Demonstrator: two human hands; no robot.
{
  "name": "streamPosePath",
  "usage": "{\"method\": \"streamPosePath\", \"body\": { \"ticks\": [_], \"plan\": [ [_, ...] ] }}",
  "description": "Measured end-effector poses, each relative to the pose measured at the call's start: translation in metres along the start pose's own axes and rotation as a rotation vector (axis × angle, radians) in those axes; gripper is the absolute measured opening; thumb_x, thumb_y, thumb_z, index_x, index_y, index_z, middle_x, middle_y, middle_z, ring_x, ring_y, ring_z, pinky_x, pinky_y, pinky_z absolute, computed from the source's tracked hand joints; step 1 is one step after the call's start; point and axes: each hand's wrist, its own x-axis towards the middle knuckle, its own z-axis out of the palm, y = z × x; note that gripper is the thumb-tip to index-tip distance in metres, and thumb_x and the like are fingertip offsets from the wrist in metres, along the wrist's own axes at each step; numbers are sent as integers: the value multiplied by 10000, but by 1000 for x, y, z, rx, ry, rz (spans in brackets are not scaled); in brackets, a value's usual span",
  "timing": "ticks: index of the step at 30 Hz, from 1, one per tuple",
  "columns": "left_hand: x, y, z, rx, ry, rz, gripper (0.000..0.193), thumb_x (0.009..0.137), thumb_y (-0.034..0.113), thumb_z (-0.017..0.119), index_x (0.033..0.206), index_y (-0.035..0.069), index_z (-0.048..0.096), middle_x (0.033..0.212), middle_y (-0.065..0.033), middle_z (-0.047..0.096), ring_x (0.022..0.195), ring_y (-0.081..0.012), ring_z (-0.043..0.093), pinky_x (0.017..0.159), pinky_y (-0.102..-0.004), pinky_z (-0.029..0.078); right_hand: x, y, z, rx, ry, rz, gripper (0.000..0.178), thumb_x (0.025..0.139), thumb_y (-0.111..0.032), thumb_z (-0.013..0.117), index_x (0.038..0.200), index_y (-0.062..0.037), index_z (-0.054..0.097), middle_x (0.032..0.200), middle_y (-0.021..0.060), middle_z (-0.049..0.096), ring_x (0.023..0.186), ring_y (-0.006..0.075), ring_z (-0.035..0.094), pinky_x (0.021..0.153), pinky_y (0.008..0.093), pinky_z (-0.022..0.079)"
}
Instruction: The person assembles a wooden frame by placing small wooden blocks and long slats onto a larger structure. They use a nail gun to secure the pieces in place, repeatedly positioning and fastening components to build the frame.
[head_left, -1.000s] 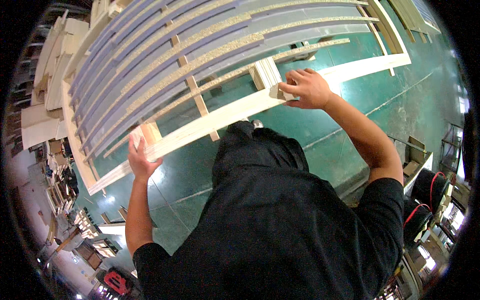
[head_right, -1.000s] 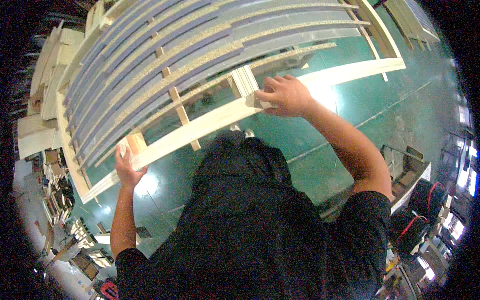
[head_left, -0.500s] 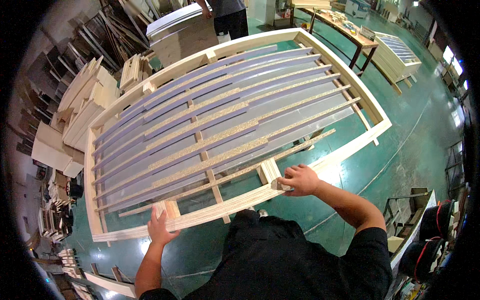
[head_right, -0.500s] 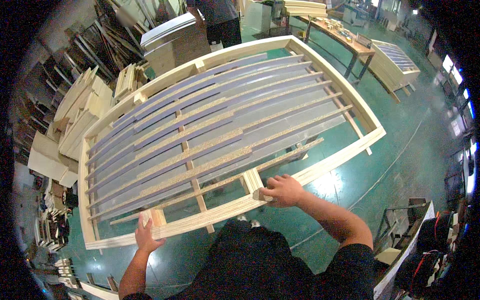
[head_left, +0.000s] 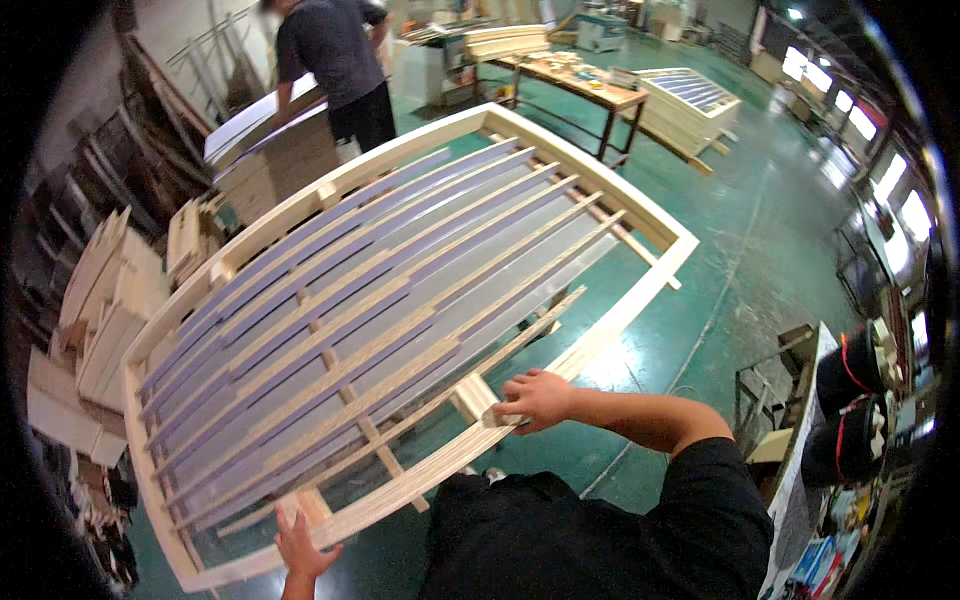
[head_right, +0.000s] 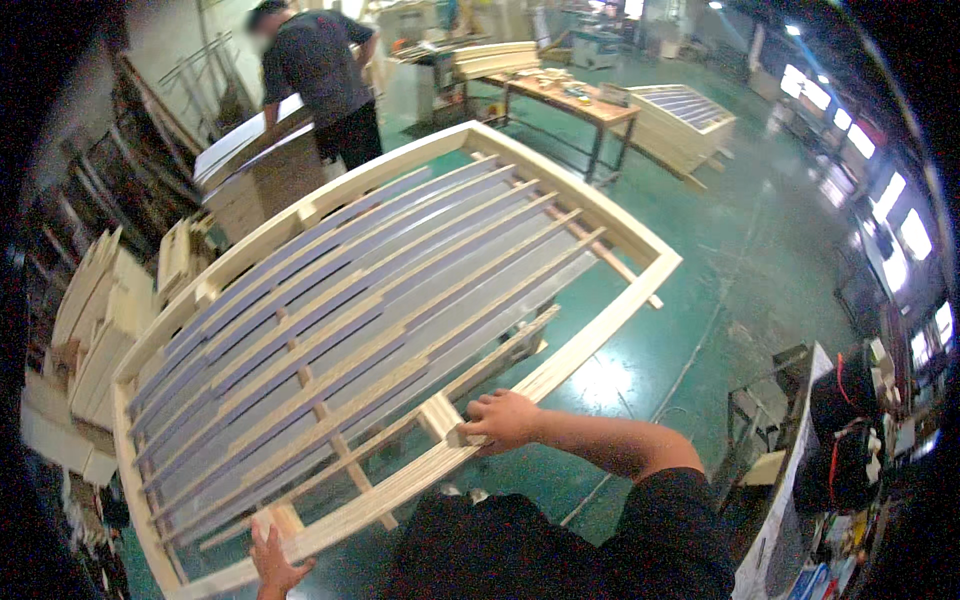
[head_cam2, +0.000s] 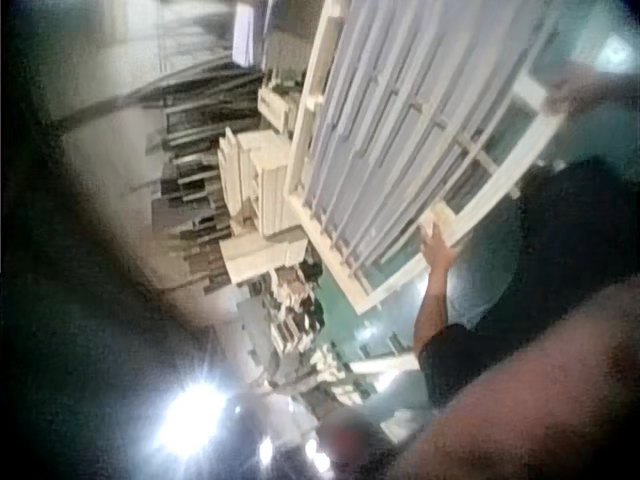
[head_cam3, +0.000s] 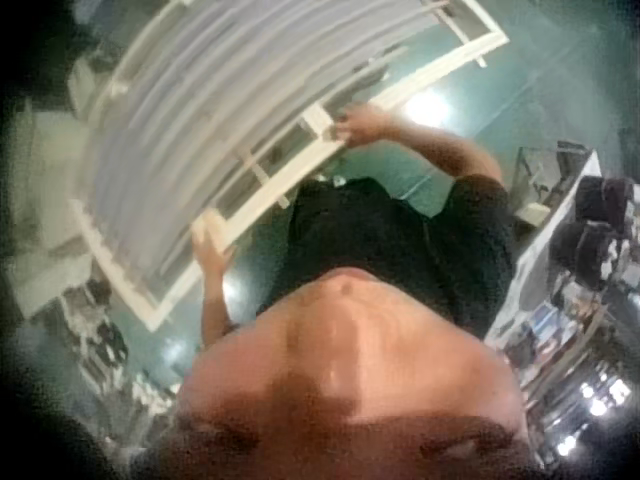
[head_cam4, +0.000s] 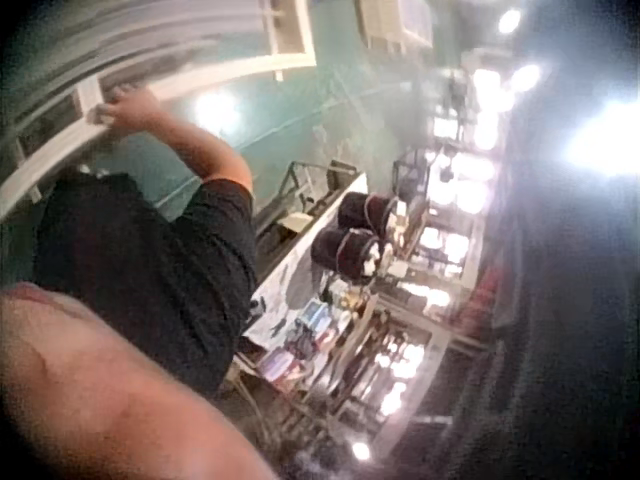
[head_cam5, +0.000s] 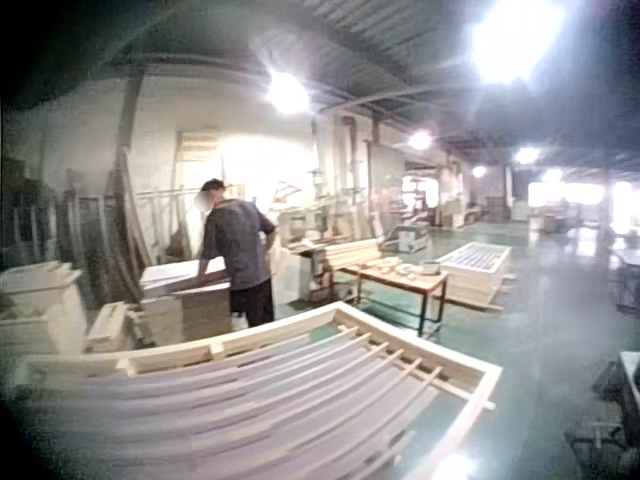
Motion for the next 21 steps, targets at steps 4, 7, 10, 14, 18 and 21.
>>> {"method": "streamPosePath", "body": {
  "ticks": [4, 7, 10, 14, 18, 21],
  "plan": [
    [-2, 1, 6, 48, 78, -3, 1102, 600, 618, 833, 1476, 109, 400, 1616, -351, 218, 1434, -480, 358, 916, -581, 382, 3, -5, -9, -7, -39, 13, 678, 818, -557, 757, 1389, -308, 492, 1105, 98, 562, 1018, 298, 621, 847, 476, 519],
    [1, 4, 4, 52, 100, 13, 1076, 615, 623, 822, 1472, 127, 400, 1617, -347, 227, 1423, -476, 377, 888, -561, 389, -1, -5, -11, -5, -43, 37, 679, 812, -570, 758, 1375, -296, 496, 1094, 94, 562, 1020, 293, 624, 839, 477, 521],
    [-1, 2, 8, 59, 189, 40, 1067, 608, 615, 830, 1463, 135, 410, 1619, -339, 235, 1402, -472, 407, 873, -553, 400, 3, -6, -8, -3, -30, 22, 656, 814, -572, 751, 1355, -292, 507, 1098, 87, 564, 1025, 289, 627, 836, 479, 524],
    [-1, 4, 8, 39, 148, -10, 1082, 567, 592, 862, 1450, 138, 430, 1610, -334, 264, 1373, -465, 445, 858, -549, 420, 5, -7, -8, -7, 21, 33, 594, 796, -522, 788, 1290, -289, 554, 1053, 59, 569, 969, 266, 627, 804, 449, 510],
    [3, 6, 1, 18, 164, -3, 1120, 510, 568, 894, 1444, 145, 442, 1601, -328, 290, 1364, -456, 459, 869, -542, 433, 7, -5, -9, 13, -107, 63, 636, 799, -567, 757, 1332, -297, 539, 1112, 82, 580, 1056, 293, 623, 846, 474, 529],
    [3, 4, 4, 16, 273, 53, 1129, 512, 587, 894, 1472, 204, 439, 1613, -313, 284, 1356, -440, 473, 866, -525, 437, 11, -7, -13, -7, -135, 64, 657, 787, -572, 767, 1335, -288, 543, 1110, 78, 580, 1057, 292, 620, 849, 470, 526]
  ]
}}
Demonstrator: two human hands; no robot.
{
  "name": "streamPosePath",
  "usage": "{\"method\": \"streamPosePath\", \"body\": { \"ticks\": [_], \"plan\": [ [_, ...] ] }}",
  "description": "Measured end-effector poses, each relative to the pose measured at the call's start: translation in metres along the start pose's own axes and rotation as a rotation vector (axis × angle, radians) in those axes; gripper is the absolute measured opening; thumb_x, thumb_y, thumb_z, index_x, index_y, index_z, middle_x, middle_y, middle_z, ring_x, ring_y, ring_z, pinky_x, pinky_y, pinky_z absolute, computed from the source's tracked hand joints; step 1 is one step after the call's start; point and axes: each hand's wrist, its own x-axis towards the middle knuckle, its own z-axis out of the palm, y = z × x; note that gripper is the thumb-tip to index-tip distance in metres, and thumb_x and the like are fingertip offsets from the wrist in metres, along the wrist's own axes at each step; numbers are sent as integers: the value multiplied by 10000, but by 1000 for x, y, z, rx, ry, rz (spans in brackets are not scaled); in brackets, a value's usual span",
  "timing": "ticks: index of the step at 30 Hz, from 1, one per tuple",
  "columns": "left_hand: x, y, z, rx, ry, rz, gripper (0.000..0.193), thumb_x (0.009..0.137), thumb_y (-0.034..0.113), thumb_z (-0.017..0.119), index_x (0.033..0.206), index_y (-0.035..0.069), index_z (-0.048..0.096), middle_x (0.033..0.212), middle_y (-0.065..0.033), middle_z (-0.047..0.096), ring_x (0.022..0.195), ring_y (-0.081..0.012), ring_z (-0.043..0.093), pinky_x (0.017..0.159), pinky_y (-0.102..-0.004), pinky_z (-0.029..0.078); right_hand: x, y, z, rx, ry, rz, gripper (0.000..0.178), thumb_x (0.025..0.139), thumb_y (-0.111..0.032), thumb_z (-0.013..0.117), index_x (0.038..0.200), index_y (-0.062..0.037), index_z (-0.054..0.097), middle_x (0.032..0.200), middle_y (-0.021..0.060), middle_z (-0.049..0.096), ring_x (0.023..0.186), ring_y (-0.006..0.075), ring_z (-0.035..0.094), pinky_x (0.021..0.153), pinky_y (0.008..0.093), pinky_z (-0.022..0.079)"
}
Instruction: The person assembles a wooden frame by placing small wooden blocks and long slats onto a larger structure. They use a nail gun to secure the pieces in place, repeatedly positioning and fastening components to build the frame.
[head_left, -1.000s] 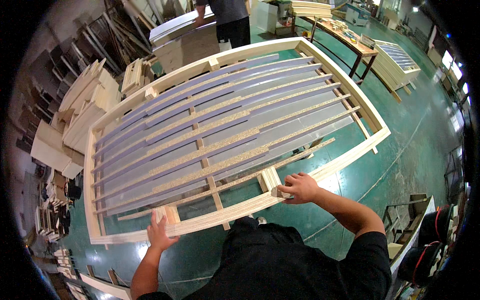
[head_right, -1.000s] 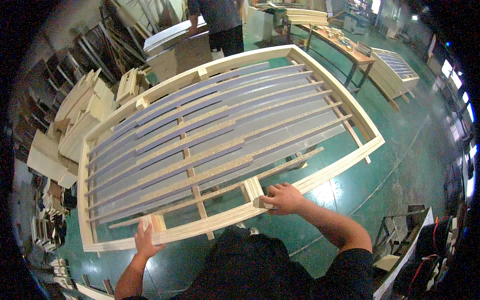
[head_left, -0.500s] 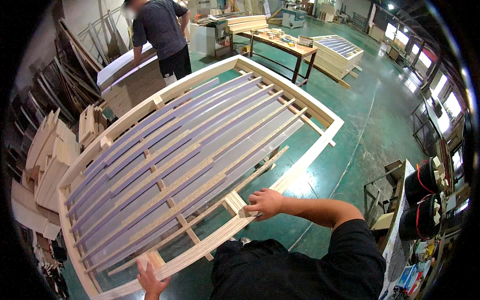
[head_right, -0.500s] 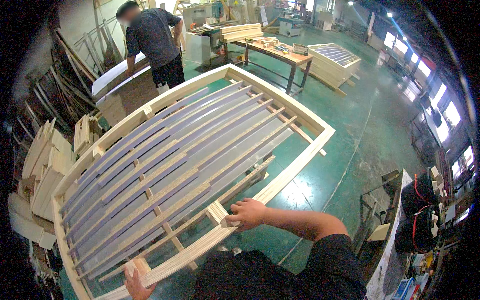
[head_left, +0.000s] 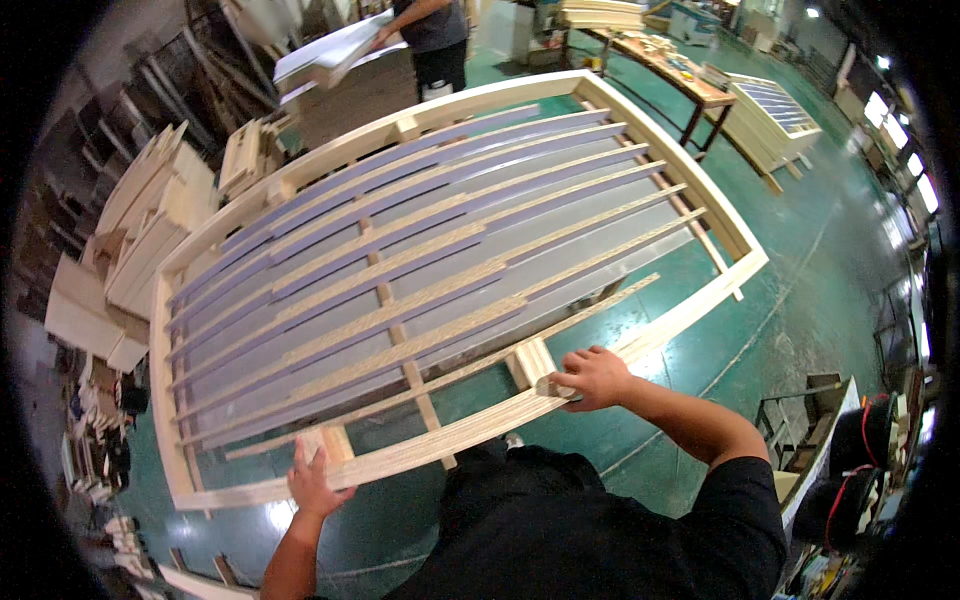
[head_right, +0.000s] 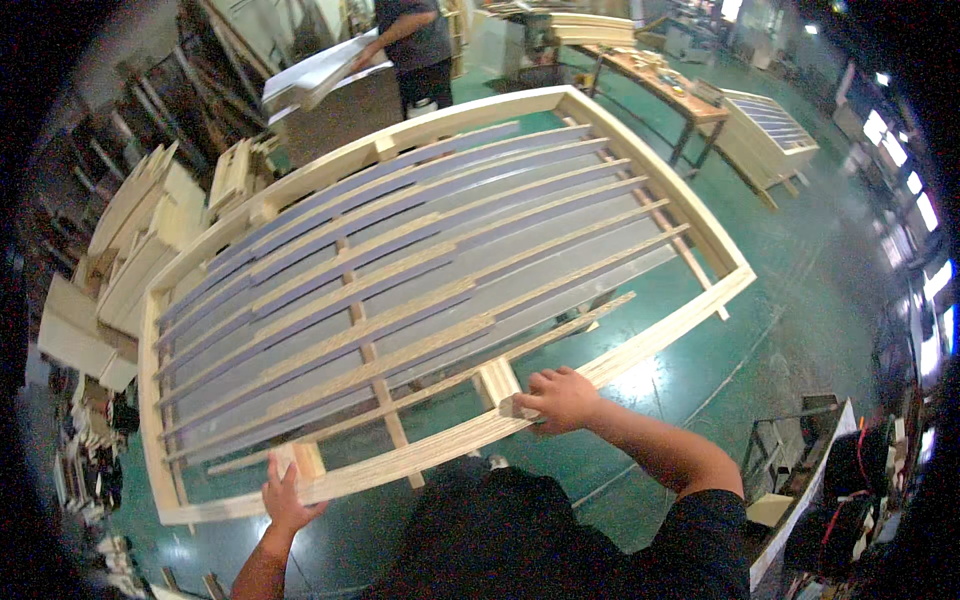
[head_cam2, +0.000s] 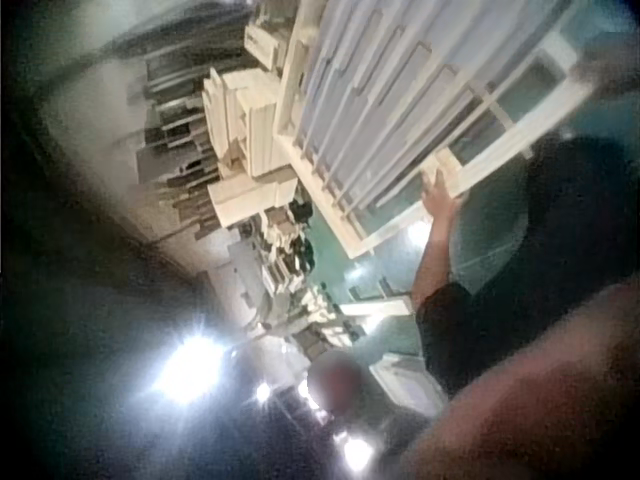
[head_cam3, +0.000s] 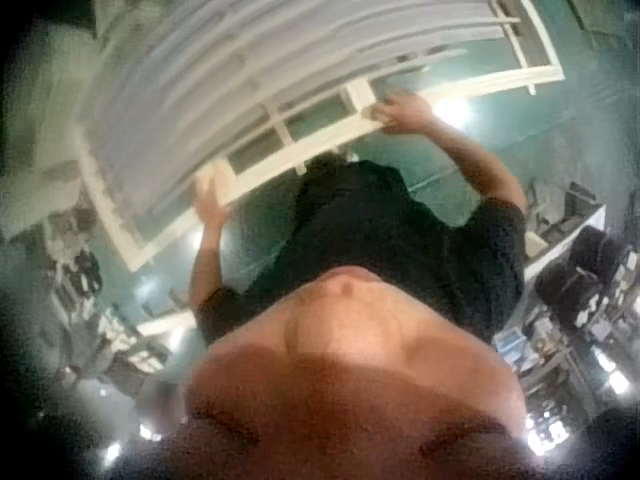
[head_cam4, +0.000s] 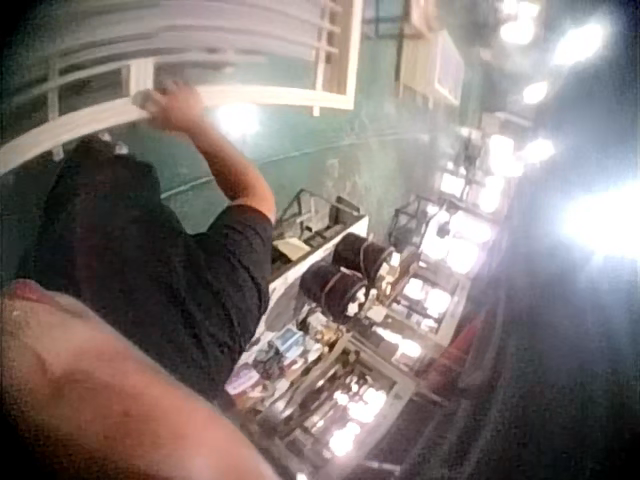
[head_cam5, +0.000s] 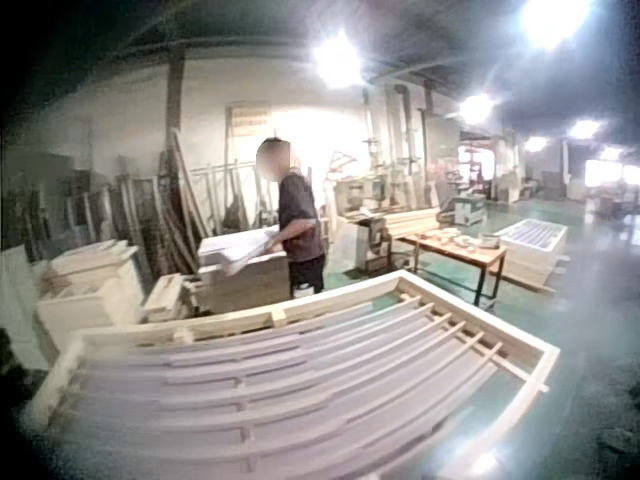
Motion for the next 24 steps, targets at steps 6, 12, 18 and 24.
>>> {"method": "streamPosePath", "body": {
  "ticks": [6, 12, 18, 24],
  "plan": [
    [1, 6, -5, 33, -80, -53, 1131, 527, 608, 896, 1478, 222, 421, 1614, -301, 285, 1336, -446, 483, 859, -504, 438, -3, -2, 5, -22, 54, 8, 685, 757, -568, 790, 1324, -271, 549, 1079, 73, 579, 1028, 283, 626, 839, 467, 513],
    [2, 7, -6, 73, -80, -34, 1133, 533, 611, 888, 1480, 207, 414, 1608, -310, 287, 1344, -431, 467, 877, -498, 425, -1, -2, 7, -28, 108, 19, 659, 708, -510, 838, 1256, -248, 583, 1074, 59, 603, 992, 276, 645, 859, 452, 522],
    [-1, 7, -4, 53, -71, -41, 1113, 530, 605, 885, 1465, 188, 448, 1618, -286, 284, 1368, -412, 452, 890, -510, 424, -1, -2, 6, -15, 120, 19, 678, 730, -528, 814, 1296, -258, 556, 1054, 68, 583, 1009, 285, 641, 854, 458, 527],
    [0, 10, -8, 121, -131, -95, 1063, 523, 595, 895, 1421, 163, 525, 1630, -253, 285, 1286, -374, 511, 873, -476, 436, 1, -6, 3, -22, 93, 49, 712, 714, -548, 822, 1305, -247, 566, 1085, 70, 594, 1007, 281, 645, 855, 454, 516]
  ]
}}
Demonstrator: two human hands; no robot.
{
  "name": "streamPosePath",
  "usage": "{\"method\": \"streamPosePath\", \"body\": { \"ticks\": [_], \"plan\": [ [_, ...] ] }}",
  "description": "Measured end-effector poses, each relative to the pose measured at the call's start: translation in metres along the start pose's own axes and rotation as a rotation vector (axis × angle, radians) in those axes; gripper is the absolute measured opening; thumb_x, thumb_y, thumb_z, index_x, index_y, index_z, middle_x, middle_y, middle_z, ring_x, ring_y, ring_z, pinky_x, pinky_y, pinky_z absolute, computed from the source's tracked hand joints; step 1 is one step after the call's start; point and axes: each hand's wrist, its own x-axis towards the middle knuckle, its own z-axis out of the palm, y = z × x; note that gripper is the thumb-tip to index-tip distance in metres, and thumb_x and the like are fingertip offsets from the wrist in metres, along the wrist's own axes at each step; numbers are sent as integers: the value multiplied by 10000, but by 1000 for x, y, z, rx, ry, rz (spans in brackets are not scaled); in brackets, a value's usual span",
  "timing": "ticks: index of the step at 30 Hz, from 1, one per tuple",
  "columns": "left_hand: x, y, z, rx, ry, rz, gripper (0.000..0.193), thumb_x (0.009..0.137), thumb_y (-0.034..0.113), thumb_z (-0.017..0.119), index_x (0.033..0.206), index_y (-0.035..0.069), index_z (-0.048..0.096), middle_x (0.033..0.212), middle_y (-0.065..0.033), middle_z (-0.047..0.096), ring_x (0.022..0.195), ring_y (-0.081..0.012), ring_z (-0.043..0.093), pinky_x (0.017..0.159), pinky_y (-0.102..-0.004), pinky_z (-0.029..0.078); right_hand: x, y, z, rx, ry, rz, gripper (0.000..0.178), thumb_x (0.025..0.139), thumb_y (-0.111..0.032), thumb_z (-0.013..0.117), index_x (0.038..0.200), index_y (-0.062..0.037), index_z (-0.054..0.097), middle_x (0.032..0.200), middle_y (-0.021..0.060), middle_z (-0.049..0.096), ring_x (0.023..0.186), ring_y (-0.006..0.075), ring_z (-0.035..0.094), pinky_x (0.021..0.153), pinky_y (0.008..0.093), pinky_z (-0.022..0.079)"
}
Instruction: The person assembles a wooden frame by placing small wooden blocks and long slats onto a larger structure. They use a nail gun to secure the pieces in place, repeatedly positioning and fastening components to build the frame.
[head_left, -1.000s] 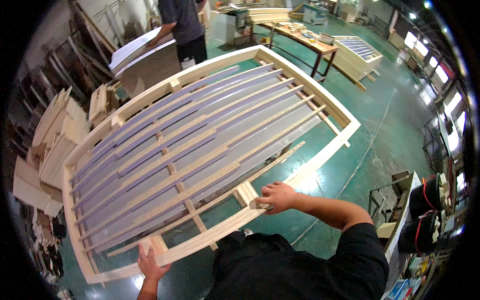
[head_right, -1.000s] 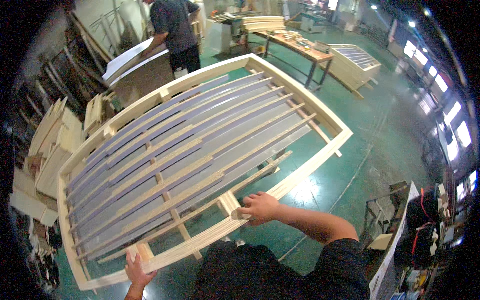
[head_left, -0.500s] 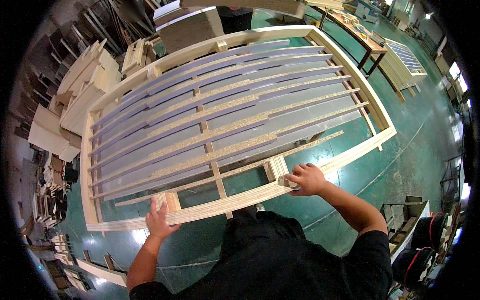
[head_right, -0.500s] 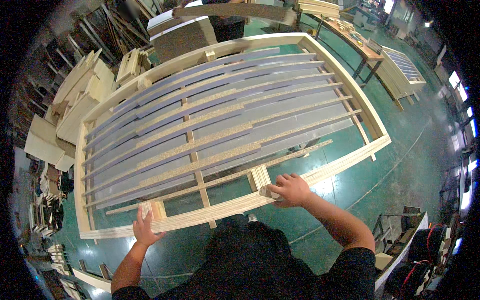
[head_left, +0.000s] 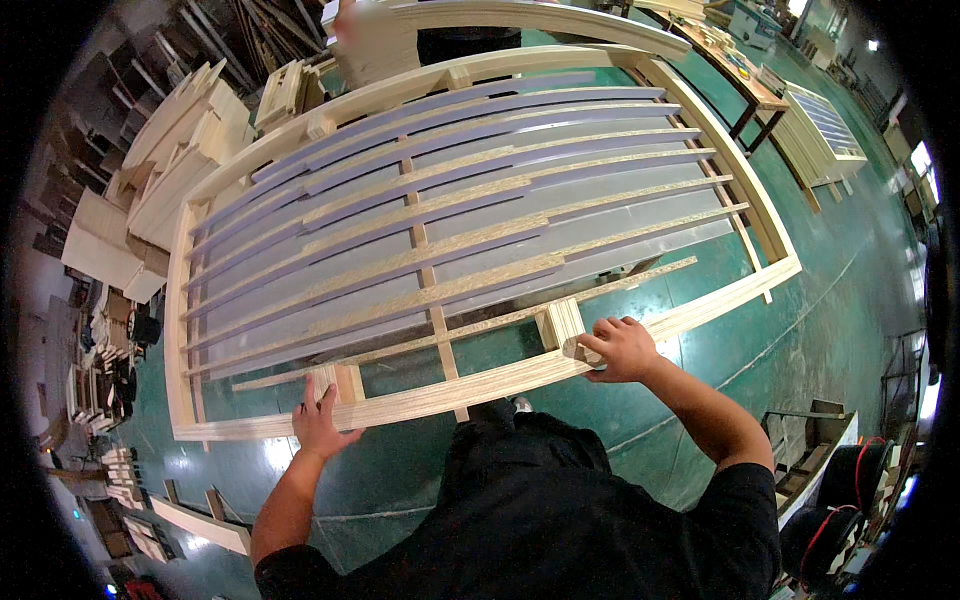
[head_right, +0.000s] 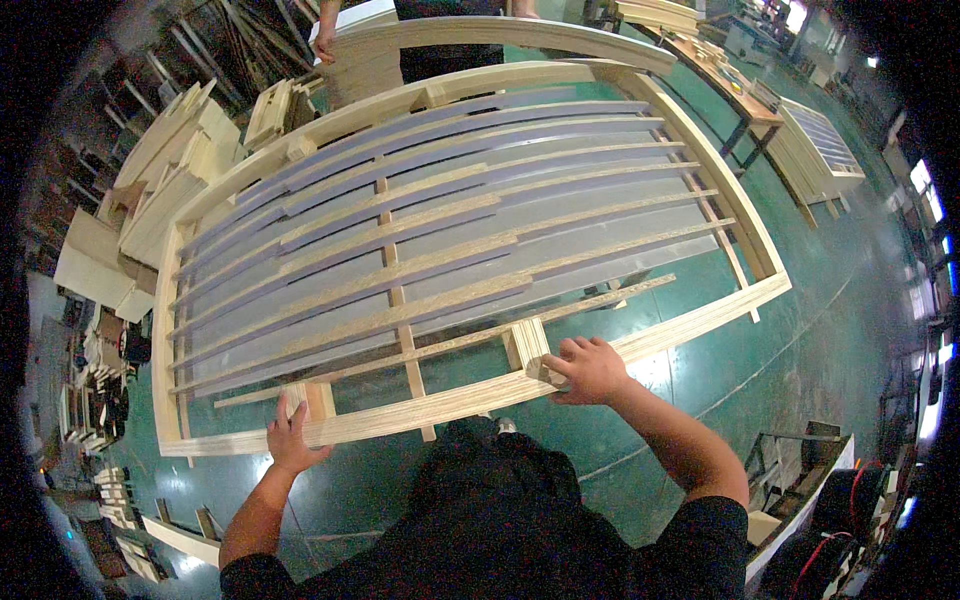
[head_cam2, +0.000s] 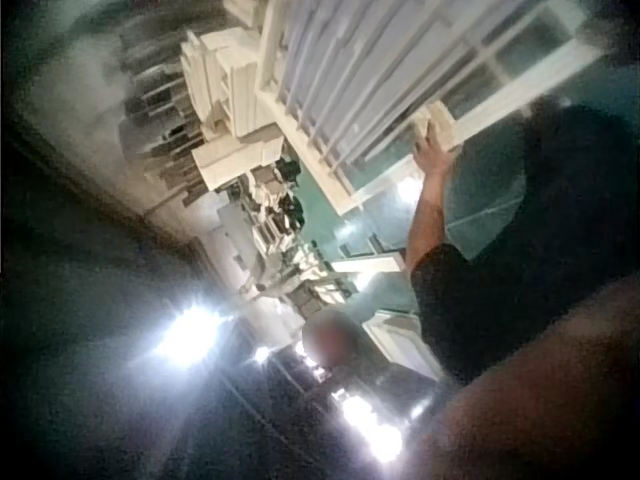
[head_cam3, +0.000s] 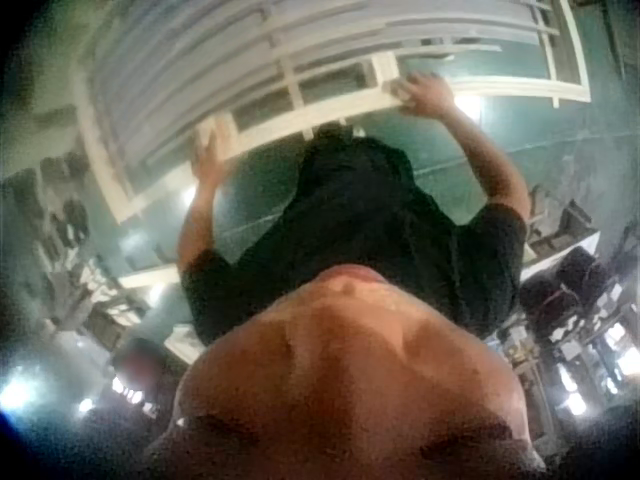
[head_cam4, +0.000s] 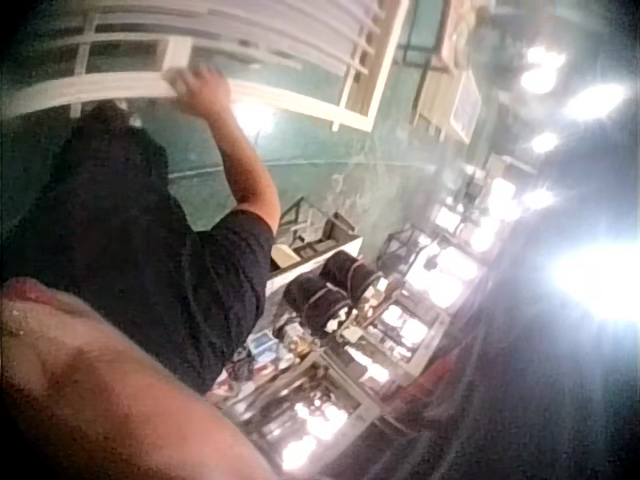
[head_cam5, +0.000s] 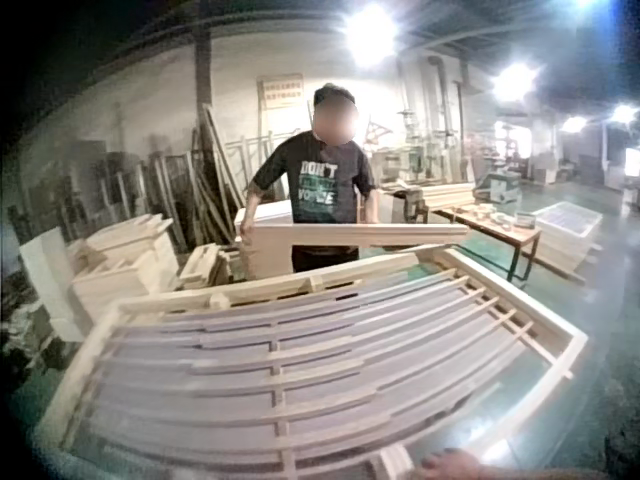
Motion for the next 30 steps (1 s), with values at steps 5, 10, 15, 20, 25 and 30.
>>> {"method": "streamPosePath", "body": {
  "ticks": [5, 10, 15, 20, 25, 30],
  "plan": [
    [2, -2, 1, -28, 33, 21, 1073, 528, 595, 895, 1441, 183, 513, 1634, -244, 287, 1244, -361, 536, 868, -458, 433, -2, 2, 7, 8, 9, 9, 730, 716, -560, 819, 1319, -236, 566, 1083, 73, 592, 1019, 282, 638, 854, 464, 513],
    [1, -1, 1, -36, 61, 25, 1041, 532, 594, 892, 1424, 193, 535, 1641, -233, 283, 1231, -358, 546, 873, -450, 432, -1, 3, 8, 33, 1, 19, 749, 711, -551, 821, 1333, -230, 555, 1089, 76, 587, 1043, 281, 627, 854, 463, 514],
    [3, 2, -5, -44, 32, 5, 1014, 546, 601, 889, 1407, 181, 555, 1645, -217, 282, 1245, -345, 541, 888, -447, 431, 1, 1, 4, 30, 11, 11, 746, 714, -542, 821, 1334, -227, 551, 1084, 78, 589, 1014, 284, 636, 825, 460, 517],
    [1, 1, -5, 4, -36, -45, 1044, 526, 605, 895, 1416, 180, 551, 1634, -210, 300, 1225, -331, 559, 893, -450, 437, 2, -1, 4, 18, 44, 7, 727, 715, -533, 820, 1323, -232, 558, 1061, 80, 598, 961, 287, 647, 798, 452, 516],
    [4, 1, -3, -32, 23, -26, 1029, 518, 605, 897, 1400, 196, 558, 1623, -216, 316, 1181, -346, 590, 882, -460, 449, 1, 0, 3, 25, 51, 12, 716, 720, -531, 814, 1317, -228, 561, 1062, 78, 604, 955, 284, 652, 792, 452, 515],
    [4, 1, -6, -52, 37, -12, 1040, 513, 595, 896, 1408, 216, 526, 1609, -233, 333, 1171, -370, 600, 861, -462, 458, 1, 1, 6, 24, 71, 9, 710, 724, -536, 810, 1311, -223, 564, 1051, 77, 603, 950, 288, 649, 789, 457, 518]
  ]
}}
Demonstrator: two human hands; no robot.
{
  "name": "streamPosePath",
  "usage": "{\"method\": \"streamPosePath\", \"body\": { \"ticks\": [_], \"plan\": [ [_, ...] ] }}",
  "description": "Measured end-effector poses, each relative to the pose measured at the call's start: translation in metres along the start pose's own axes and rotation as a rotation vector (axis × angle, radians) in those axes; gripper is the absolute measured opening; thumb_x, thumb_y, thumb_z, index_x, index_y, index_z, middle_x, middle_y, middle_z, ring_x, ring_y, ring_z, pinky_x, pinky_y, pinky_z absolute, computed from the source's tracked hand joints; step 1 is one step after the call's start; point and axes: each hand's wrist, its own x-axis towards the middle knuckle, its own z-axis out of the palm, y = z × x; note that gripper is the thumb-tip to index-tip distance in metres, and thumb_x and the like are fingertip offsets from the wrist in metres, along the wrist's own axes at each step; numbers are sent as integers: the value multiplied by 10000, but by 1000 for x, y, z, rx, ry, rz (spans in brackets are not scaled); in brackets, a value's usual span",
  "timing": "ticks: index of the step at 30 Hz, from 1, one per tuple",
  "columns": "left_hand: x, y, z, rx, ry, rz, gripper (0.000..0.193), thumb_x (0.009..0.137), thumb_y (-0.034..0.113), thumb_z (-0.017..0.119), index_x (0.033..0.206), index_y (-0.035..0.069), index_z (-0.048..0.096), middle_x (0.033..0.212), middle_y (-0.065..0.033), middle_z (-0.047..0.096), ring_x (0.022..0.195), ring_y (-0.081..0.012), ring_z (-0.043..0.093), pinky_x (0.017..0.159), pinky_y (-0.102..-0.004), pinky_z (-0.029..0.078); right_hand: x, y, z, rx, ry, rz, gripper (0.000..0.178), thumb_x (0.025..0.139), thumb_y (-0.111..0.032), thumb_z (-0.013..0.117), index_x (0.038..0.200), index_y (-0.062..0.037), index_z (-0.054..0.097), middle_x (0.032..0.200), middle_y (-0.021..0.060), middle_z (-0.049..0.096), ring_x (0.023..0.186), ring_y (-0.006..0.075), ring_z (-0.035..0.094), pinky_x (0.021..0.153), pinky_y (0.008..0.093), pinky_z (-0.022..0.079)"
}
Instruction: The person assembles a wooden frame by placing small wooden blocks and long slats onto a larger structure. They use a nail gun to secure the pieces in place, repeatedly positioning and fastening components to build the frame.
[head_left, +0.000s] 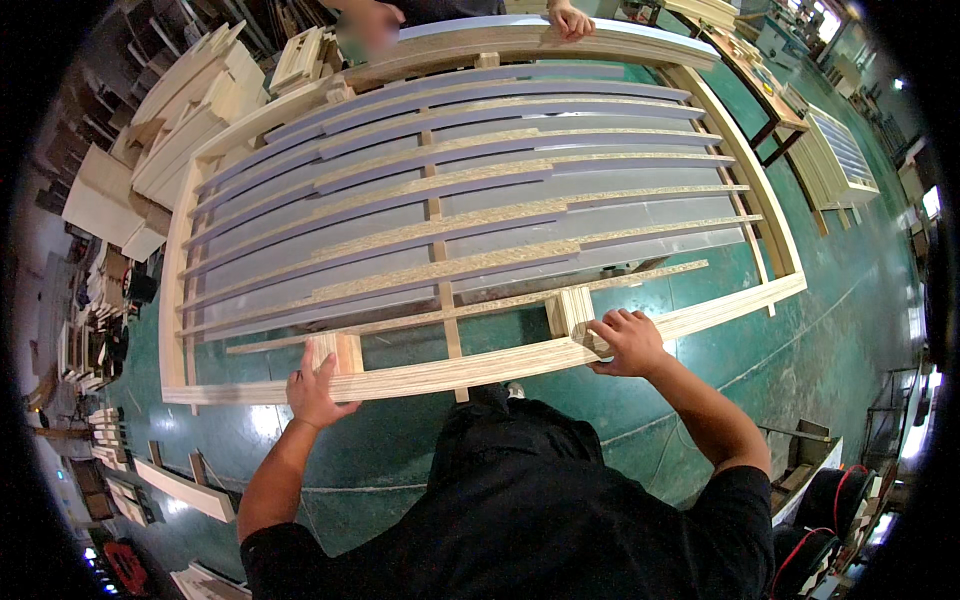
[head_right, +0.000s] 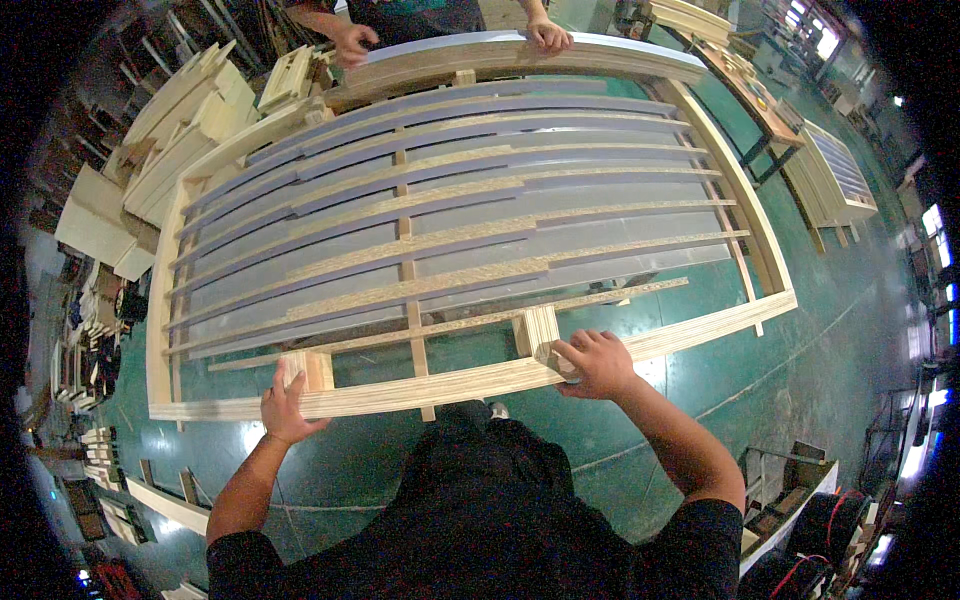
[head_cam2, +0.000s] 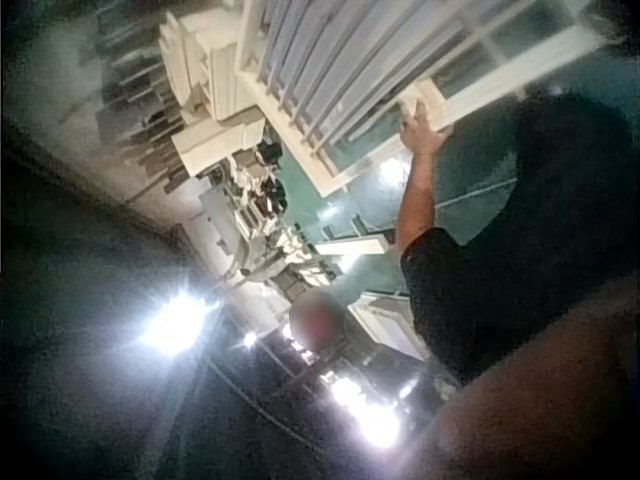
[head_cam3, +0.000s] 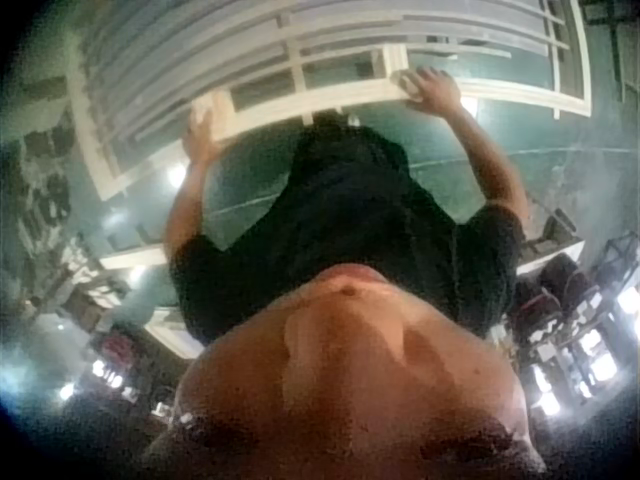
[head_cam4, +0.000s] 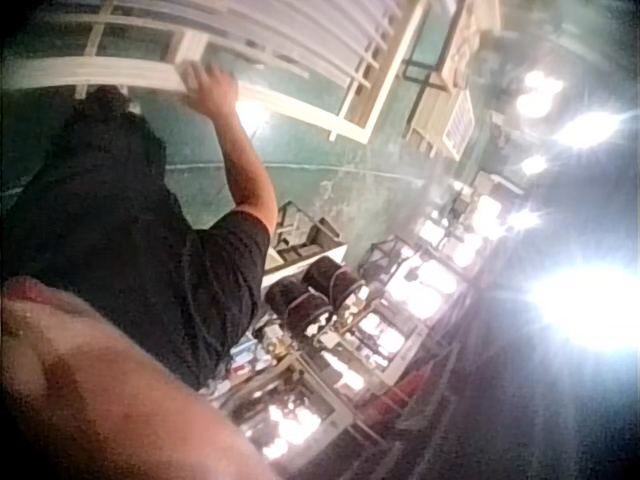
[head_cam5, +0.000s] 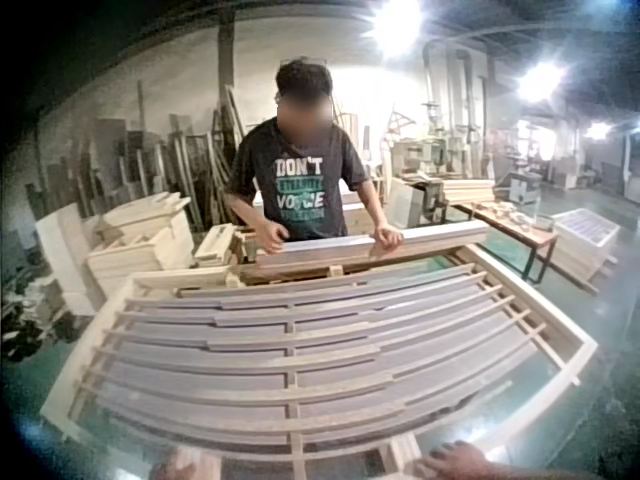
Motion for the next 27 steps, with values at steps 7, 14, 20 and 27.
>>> {"method": "streamPosePath", "body": {
  "ticks": [7, 14, 20, 27],
  "plan": [
    [0, 1, -1, 11, 19, 8, 1049, 506, 595, 897, 1410, 222, 518, 1598, -227, 351, 1174, -372, 595, 849, -465, 460, 1, -2, -2, -3, -20, 11, 701, 722, -530, 815, 1297, -215, 567, 1043, 73, 602, 954, 288, 647, 791, 458, 522],
    [-1, 2, -1, 39, -84, -43, 1043, 516, 609, 895, 1402, 187, 542, 1618, -209, 310, 1257, -344, 548, 893, -448, 437, 1, -2, -4, 11, -17, 0, 694, 725, -519, 817, 1296, -214, 567, 1032, 71, 603, 956, 282, 646, 805, 457, 522],
    [-2, -2, 6, 37, -85, -41, 1049, 541, 595, 902, 1429, 171, 539, 1644, -208, 257, 1351, -338, 475, 928, -449, 420, 0, 3, -3, 39, -75, 13, 745, 714, -512, 832, 1332, -213, 542, 1091, 82, 612, 1026, 296, 643, 839, 476, 522],
    [0, -5, 11, 28, -87, -10, 1076, 554, 589, 905, 1445, 126, 520, 1639, -242, 263, 1358, -365, 480, 938, -461, 440, 40, -93, -138, 459, 247, -230, 477, 758, -175, 827, 1173, -76, 614, 1136, 132, 582, 1082, 338, 575, 970, 491, 444]
  ]
}}
